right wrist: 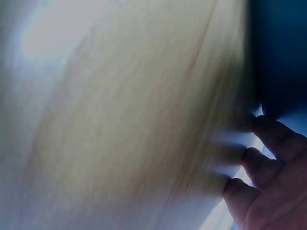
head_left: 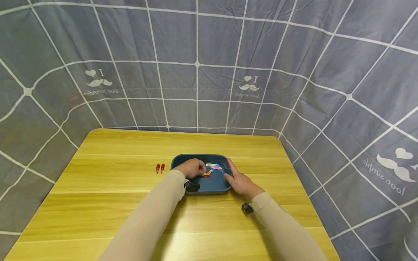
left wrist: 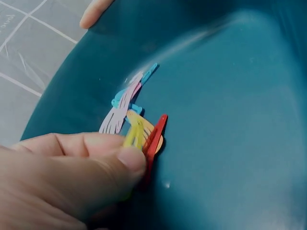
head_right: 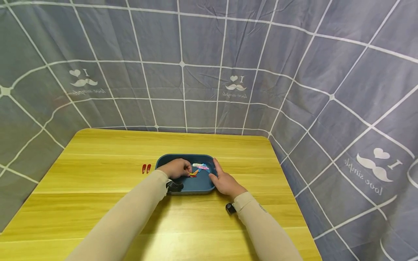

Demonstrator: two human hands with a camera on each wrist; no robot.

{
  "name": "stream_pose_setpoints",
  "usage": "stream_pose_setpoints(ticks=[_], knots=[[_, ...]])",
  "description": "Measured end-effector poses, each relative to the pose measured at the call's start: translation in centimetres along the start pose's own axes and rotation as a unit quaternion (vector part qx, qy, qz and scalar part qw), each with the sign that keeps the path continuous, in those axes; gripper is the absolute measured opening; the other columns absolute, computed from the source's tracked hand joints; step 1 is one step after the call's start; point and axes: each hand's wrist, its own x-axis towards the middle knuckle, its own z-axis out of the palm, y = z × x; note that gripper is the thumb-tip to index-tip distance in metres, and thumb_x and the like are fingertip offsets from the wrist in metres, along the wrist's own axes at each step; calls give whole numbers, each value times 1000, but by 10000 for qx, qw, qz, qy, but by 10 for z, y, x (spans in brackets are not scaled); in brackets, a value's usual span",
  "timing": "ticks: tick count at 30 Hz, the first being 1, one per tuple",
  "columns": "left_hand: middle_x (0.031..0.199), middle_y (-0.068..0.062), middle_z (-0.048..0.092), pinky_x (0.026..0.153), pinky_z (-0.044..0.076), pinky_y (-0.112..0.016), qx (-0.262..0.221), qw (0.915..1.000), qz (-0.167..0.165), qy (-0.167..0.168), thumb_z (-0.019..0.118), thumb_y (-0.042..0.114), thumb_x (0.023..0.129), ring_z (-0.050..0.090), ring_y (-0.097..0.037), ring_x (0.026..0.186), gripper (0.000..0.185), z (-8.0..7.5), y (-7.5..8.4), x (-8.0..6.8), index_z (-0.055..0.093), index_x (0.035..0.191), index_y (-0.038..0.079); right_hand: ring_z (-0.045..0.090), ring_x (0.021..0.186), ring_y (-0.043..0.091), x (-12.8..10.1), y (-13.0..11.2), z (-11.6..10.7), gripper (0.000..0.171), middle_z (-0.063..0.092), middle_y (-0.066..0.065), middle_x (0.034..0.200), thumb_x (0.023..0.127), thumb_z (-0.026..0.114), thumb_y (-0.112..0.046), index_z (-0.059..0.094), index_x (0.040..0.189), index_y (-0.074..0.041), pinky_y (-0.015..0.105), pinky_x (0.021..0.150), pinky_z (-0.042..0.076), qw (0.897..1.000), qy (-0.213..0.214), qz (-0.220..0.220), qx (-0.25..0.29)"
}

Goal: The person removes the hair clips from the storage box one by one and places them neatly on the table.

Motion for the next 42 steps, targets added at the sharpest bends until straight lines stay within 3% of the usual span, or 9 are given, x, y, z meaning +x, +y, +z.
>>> stream_pose_setpoints(ticks=[9,19,23,30,36,39,42], knots=[[91,3,63,75,45,-32,-9,9998,169,107,66,20,106,53,-15,77,15,-7,0,-9,66,91,18,58,137,46,-1,3,0,76,51,28,156,113,43,-42,-1,171,-25,60,119,40,10000,7,-10,-23],[97,1,63,77,45,-32,38,9993,300,202,59,21,110,53,-16,80,13,-29,11,-31,68,105,14,57,139,45,-3,5,-1,76,49,28,158,113,43,-42,-3,171,-26,59,121,39,10000,-32,-6,40],[95,0,61,77,45,-32,-21,9986,289,439,58,21,110,54,-17,83,14,-37,8,-37,67,103,13,55,140,47,-4,4,-2,76,47,28,159,113,44,-42,-2,171,-25,60,121,38,10000,-34,38,76],[87,-3,61,72,47,-33,-561,9944,366,813,58,22,110,55,-18,78,19,-52,0,-57,70,109,7,57,138,47,-4,1,-2,76,48,29,157,113,43,-42,-2,171,-26,60,120,39,10000,-14,48,45],[104,-11,71,79,51,-32,-845,9865,356,1358,63,22,107,59,-18,86,15,-64,-10,-75,74,110,13,57,138,47,-3,-2,-4,76,46,28,159,113,42,-44,-4,171,-28,60,120,39,10000,-27,78,18],[103,-13,70,69,51,-31,-1014,9808,273,1645,66,21,105,57,-18,77,12,-69,-15,-84,73,110,13,57,138,47,-2,-4,-5,76,47,28,159,113,42,-44,-4,171,-29,60,120,39,10000,-38,60,25],[90,-10,62,51,46,-30,-1338,9737,102,1844,69,21,104,49,-18,57,10,-72,-22,-92,67,108,13,56,138,47,-3,-4,-5,76,46,28,160,112,43,-45,-3,171,-28,60,121,38,10000,-43,32,63]])
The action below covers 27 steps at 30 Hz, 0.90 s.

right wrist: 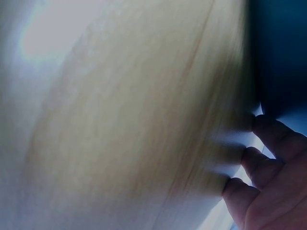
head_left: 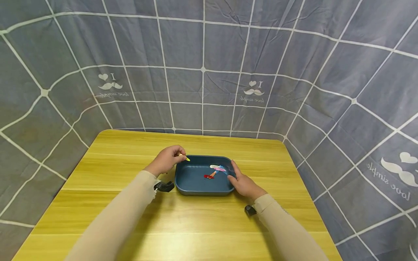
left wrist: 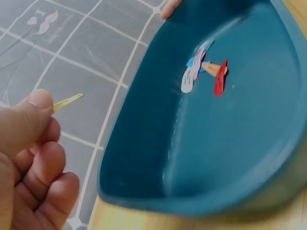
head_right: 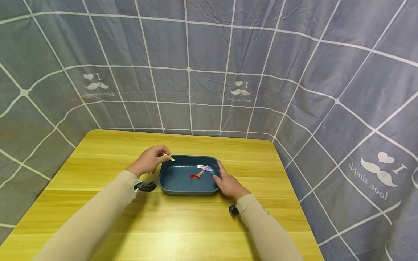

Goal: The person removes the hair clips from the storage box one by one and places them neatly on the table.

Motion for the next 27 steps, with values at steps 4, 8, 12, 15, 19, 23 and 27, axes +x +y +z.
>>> stream_pose_setpoints(ticks=[4,8,12,15,19,23,27], knots=[[78,-6,52,44,42,-30,-252,9989,-141,362,73,22,102,42,-17,47,17,-9,-7,-7,59,101,11,56,139,47,0,1,0,77,45,27,161,112,44,-46,-3,171,-29,60,122,37,10000,-4,12,24],[80,-3,56,57,45,-31,-94,9970,-111,762,75,25,100,49,-19,60,19,-17,-14,-12,62,97,12,55,140,47,0,0,0,77,44,27,161,112,43,-45,-5,171,-31,60,122,37,10000,-13,32,-7],[89,-5,64,67,48,-33,5,9950,-117,992,74,25,101,55,-22,75,16,-25,-24,-16,65,99,11,54,141,48,0,0,-1,76,44,29,161,112,43,-44,-4,171,-28,61,121,37,10000,-12,17,-28],[94,-7,65,67,48,-32,34,9934,-158,1132,71,22,102,56,-22,80,14,-30,-31,-18,65,102,9,53,141,47,-1,-1,-1,76,44,28,161,112,43,-44,-3,171,-27,61,122,36,10000,-7,29,-8],[94,-9,62,65,48,-30,-13,9918,-291,1243,67,18,103,55,-23,80,12,-36,-38,-22,67,109,8,54,142,47,-1,-1,-1,76,44,26,162,112,43,-44,-2,171,-27,60,122,36,10000,-13,45,13],[97,-11,59,66,48,-31,-22,9911,-423,1265,62,17,105,54,-26,82,18,-41,-43,-25,68,119,8,55,140,47,-2,-1,-2,76,47,28,159,113,43,-43,-2,171,-26,61,121,38,10000,-29,5,-6],[101,-12,60,66,51,-30,11,9891,-523,1375,59,16,105,60,-25,85,23,-45,-49,-29,67,125,8,55,140,47,-2,-2,-3,76,50,30,156,113,44,-41,-2,171,-25,61,120,39,10000,-46,-21,21]])
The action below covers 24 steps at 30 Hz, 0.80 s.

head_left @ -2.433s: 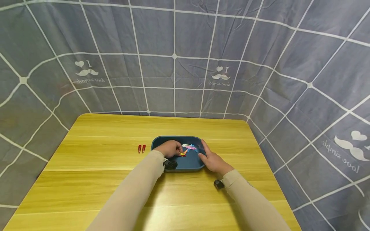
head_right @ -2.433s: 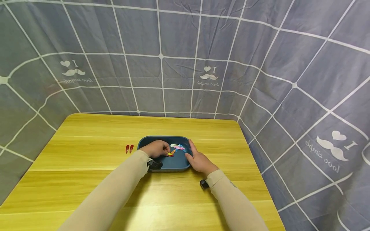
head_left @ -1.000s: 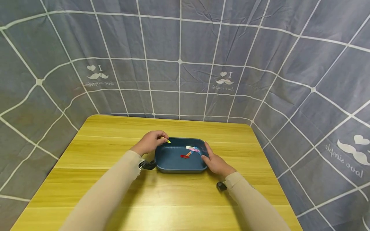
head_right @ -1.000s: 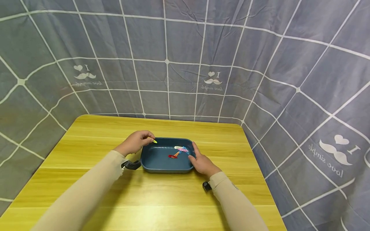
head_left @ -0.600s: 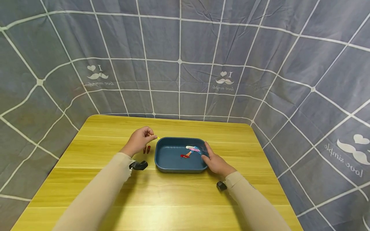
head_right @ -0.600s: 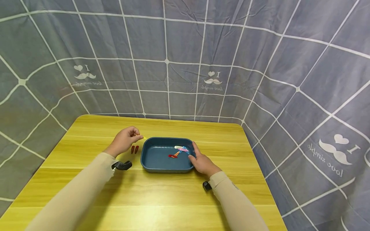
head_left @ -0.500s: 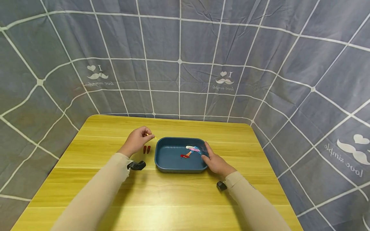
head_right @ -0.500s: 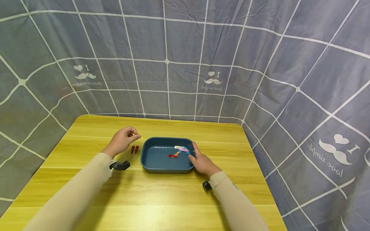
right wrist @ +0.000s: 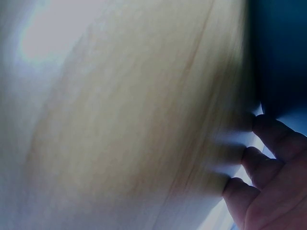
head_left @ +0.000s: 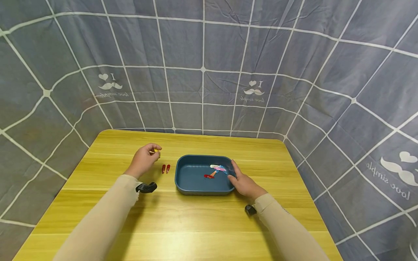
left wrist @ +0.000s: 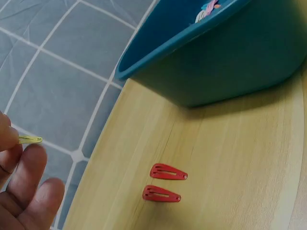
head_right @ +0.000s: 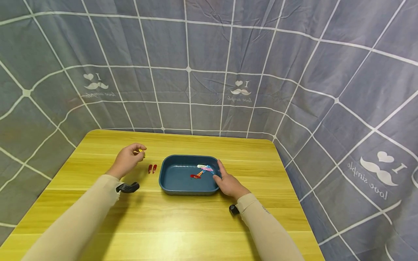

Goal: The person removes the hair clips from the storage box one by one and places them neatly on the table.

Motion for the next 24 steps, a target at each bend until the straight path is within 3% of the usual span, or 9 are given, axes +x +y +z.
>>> stream_pose_setpoints(ticks=[6,13,20,24], knots=[[103,-11,61,65,54,-26,-135,9998,-103,101,61,12,103,65,-17,82,29,-4,-13,0,61,131,3,55,140,47,0,0,2,76,50,29,157,112,44,-43,-2,171,-28,60,121,38,10000,-37,35,0],[109,-14,66,70,53,-24,-125,9994,-287,-139,63,13,104,66,-27,91,37,-9,-21,0,57,137,-3,55,139,47,1,2,1,76,51,29,155,112,44,-43,-2,171,-29,61,121,38,10000,-20,78,-10],[116,-17,66,92,52,-41,319,9982,-282,-416,59,14,107,63,-31,108,37,-10,-34,0,60,140,-2,53,141,48,3,0,0,77,49,29,157,112,44,-43,-3,171,-28,61,121,37,10000,-4,82,-4],[126,-19,64,93,53,-42,326,9967,-353,-658,57,13,107,61,-37,117,39,-7,-43,0,58,144,0,55,140,48,3,0,0,76,48,28,158,113,43,-42,-4,171,-29,62,120,38,10000,-40,75,-6]])
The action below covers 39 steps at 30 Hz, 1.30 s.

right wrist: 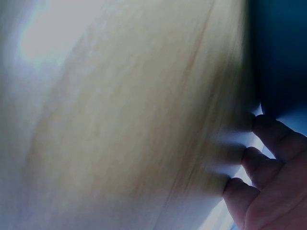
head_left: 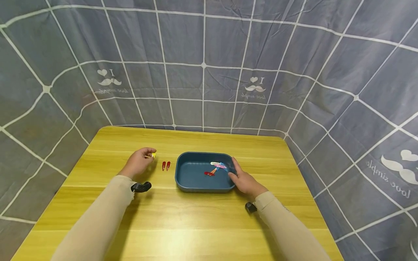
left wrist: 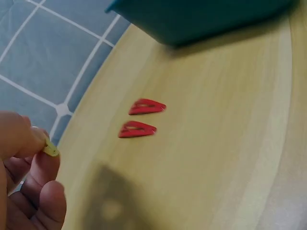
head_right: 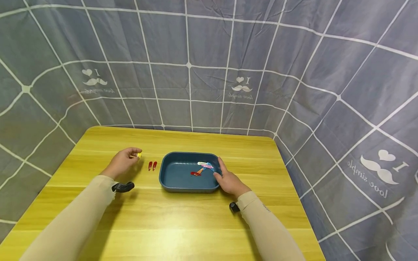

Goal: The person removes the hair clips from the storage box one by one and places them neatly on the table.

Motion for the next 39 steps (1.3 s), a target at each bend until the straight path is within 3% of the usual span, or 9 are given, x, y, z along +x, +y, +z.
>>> stream_pose_setpoints(ticks=[3,6,11,16,24,34,39], knots=[[126,-21,64,85,55,-36,90,9999,39,-126,57,11,106,63,-36,114,40,2,-3,1,58,144,-1,55,140,48,0,0,-1,76,48,28,158,113,43,-43,-5,171,-31,62,120,38,10000,-21,15,18],[117,-19,67,80,53,-34,299,9993,112,-170,58,10,106,64,-30,100,38,5,-4,2,60,141,-3,53,141,48,0,-1,-1,77,46,27,160,113,43,-43,-5,170,-33,62,121,36,10000,-31,45,64],[102,-11,68,79,48,-33,474,9986,12,-253,60,9,105,58,-21,86,36,11,-7,3,63,139,-2,52,143,47,1,1,0,77,43,26,163,113,43,-44,-7,170,-34,61,122,35,10000,-54,44,69],[106,-11,71,82,49,-33,556,9981,-35,-275,62,11,105,59,-21,90,36,18,-10,7,66,139,0,53,141,48,1,0,-1,77,46,27,160,112,44,-43,-5,171,-30,61,122,36,10000,5,-12,50],[118,-15,74,96,52,-45,725,9969,-99,-290,62,12,105,65,-26,103,35,25,-12,10,67,139,3,53,141,49,0,0,-1,77,46,30,159,112,43,-43,-4,171,-29,62,121,36,10000,11,-47,76],[109,-10,72,90,47,-41,891,9952,-144,-383,64,14,105,58,-27,97,34,26,-11,10,70,136,3,53,141,48,2,3,0,77,45,28,160,112,43,-45,-6,170,-35,62,122,35,9999,-28,18,147],[124,-16,72,100,50,-48,907,9948,-211,-423,61,15,107,62,-31,110,33,26,-11,10,69,137,4,55,140,48,3,4,-1,77,46,28,159,112,42,-44,-7,170,-32,61,121,37,10000,-34,-19,81]])
